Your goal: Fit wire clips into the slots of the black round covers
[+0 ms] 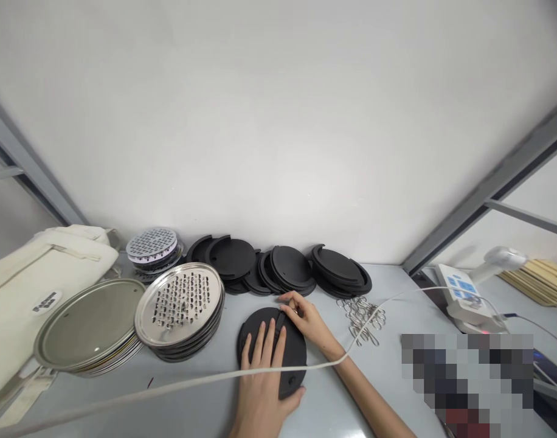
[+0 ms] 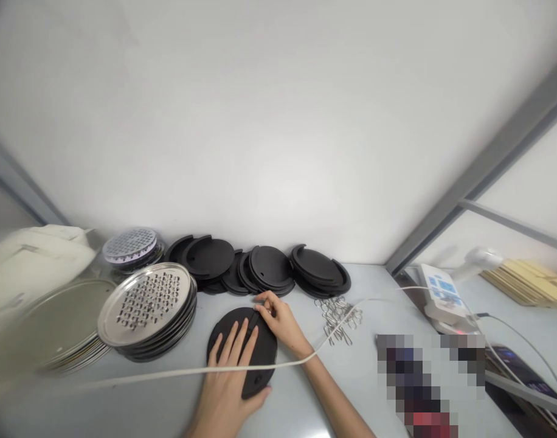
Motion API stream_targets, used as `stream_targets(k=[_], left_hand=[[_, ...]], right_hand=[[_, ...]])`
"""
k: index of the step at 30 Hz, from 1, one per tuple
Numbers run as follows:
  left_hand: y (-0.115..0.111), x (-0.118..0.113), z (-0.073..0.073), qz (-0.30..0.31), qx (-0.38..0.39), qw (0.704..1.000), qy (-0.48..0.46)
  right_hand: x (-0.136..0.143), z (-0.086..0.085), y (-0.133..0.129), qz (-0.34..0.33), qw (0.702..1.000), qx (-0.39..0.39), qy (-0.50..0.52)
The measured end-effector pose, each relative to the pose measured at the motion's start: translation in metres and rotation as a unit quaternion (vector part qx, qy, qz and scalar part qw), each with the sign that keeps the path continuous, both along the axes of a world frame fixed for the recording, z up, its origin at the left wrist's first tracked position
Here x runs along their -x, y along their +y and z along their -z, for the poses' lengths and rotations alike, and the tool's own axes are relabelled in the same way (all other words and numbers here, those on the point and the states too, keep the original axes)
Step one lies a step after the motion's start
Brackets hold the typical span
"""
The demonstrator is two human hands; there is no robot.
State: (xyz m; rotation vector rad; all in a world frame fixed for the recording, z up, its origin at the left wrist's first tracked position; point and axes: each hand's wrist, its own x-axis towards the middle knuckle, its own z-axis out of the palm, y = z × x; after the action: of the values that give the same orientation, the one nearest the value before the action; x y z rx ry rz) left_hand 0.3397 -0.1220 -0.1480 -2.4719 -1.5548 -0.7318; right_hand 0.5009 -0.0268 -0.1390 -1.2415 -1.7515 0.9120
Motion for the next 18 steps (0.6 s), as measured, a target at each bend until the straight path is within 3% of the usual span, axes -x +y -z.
stream_targets(k=[18], left_hand=[[0.0002,-0.0003,-0.0013,0.001,-0.013,1.0,-0.003]], right_hand=[[0.0046,0.001,-0.0023,-0.003,1.0,-0.004,0.014]])
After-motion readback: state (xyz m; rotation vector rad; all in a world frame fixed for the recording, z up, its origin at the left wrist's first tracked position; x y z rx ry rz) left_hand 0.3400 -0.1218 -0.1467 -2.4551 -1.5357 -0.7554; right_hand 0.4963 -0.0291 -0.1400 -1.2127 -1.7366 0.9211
